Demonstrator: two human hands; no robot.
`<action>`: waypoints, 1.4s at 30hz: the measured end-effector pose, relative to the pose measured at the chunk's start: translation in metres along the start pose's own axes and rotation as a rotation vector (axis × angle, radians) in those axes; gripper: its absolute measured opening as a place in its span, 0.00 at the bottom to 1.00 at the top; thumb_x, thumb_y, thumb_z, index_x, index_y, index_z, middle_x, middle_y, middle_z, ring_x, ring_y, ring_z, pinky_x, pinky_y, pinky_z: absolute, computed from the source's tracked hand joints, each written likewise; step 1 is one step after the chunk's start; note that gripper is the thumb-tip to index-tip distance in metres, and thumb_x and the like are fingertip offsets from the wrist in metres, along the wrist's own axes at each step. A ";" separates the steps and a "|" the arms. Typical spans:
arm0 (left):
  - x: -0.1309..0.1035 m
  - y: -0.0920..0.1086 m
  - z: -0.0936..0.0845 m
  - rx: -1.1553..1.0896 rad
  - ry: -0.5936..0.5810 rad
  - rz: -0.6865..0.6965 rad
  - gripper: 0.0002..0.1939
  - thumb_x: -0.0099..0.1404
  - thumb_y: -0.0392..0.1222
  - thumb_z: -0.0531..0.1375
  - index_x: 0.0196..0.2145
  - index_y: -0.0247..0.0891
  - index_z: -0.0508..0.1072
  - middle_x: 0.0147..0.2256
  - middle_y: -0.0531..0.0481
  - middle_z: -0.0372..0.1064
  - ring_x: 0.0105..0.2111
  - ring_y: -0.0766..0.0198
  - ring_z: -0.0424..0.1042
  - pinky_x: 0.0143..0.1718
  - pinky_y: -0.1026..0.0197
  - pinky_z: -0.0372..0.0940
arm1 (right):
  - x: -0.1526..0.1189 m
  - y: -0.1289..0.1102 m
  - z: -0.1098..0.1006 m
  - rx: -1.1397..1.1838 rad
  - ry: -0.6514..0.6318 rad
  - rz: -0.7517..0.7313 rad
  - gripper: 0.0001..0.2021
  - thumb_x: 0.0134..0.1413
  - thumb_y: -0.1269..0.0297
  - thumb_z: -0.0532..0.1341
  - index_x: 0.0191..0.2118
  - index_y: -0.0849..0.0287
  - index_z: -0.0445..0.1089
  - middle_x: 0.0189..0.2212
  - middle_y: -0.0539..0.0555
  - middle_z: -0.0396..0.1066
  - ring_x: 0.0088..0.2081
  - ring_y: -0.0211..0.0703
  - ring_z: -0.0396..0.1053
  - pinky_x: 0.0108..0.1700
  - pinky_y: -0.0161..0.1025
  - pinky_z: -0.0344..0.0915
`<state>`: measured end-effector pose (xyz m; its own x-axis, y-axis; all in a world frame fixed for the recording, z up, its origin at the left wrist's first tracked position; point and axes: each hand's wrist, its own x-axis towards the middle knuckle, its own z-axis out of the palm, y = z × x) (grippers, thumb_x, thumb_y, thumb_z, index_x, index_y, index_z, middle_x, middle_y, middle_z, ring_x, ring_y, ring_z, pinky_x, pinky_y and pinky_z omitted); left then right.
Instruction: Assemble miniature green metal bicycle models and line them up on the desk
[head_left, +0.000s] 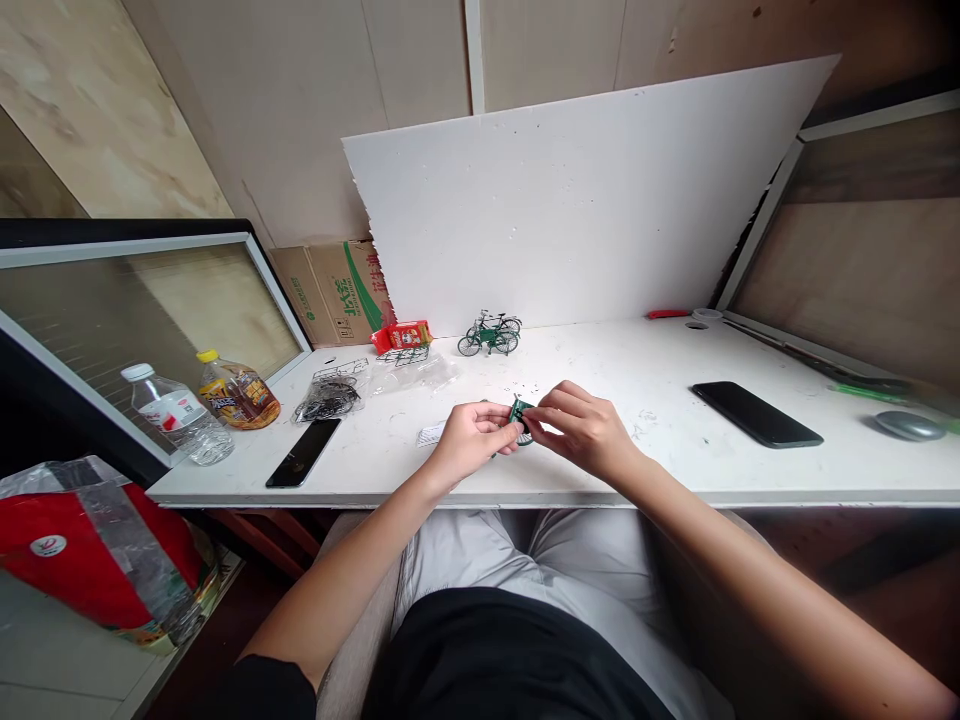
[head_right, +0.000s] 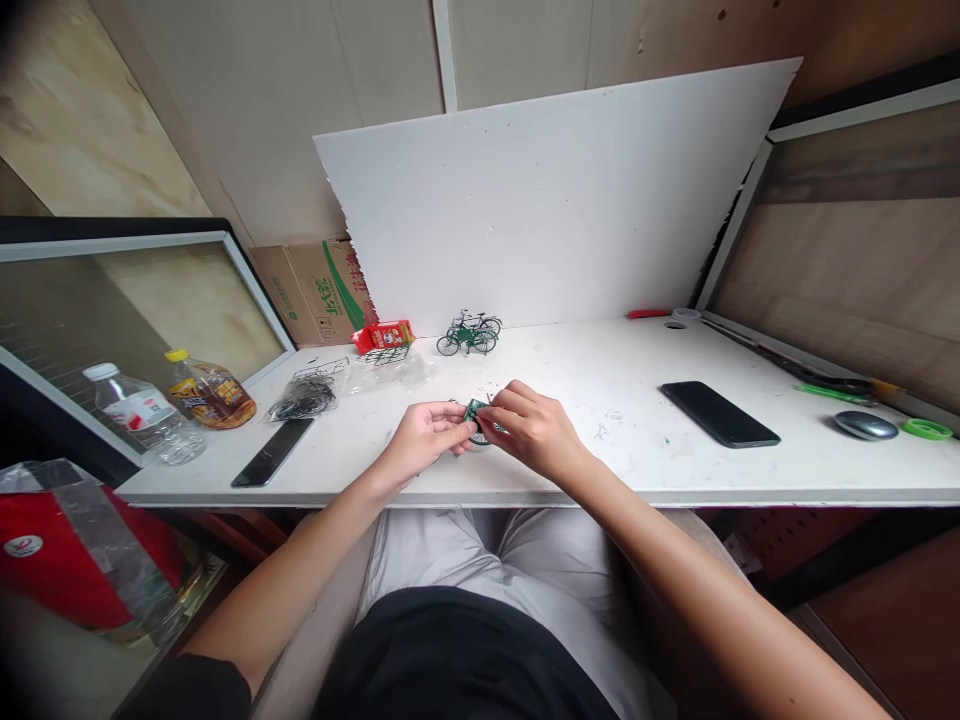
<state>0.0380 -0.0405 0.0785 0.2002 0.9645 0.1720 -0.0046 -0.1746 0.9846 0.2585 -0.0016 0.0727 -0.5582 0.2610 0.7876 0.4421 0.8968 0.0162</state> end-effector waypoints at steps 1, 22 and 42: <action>0.000 0.000 0.000 0.002 0.005 -0.006 0.20 0.61 0.47 0.74 0.45 0.30 0.81 0.40 0.40 0.79 0.32 0.62 0.79 0.33 0.63 0.73 | 0.001 0.000 -0.001 0.008 -0.013 -0.001 0.03 0.66 0.69 0.66 0.41 0.53 0.77 0.32 0.55 0.76 0.36 0.48 0.70 0.35 0.43 0.66; 0.002 0.002 -0.001 -0.072 -0.030 -0.139 0.17 0.60 0.44 0.75 0.42 0.29 0.82 0.37 0.40 0.81 0.30 0.64 0.78 0.33 0.63 0.73 | 0.009 -0.005 -0.001 0.193 0.007 0.191 0.03 0.66 0.67 0.65 0.38 0.54 0.75 0.30 0.53 0.73 0.35 0.46 0.69 0.38 0.44 0.68; 0.004 -0.004 -0.003 -0.093 -0.094 -0.181 0.15 0.61 0.44 0.74 0.38 0.29 0.84 0.37 0.41 0.80 0.33 0.64 0.78 0.39 0.61 0.74 | 0.009 -0.002 -0.002 0.498 -0.204 0.489 0.07 0.64 0.61 0.64 0.37 0.57 0.75 0.35 0.55 0.76 0.36 0.44 0.71 0.35 0.39 0.67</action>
<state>0.0361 -0.0351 0.0751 0.2963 0.9551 -0.0076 -0.0492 0.0232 0.9985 0.2534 -0.0017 0.0809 -0.5200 0.6913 0.5017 0.3297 0.7043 -0.6287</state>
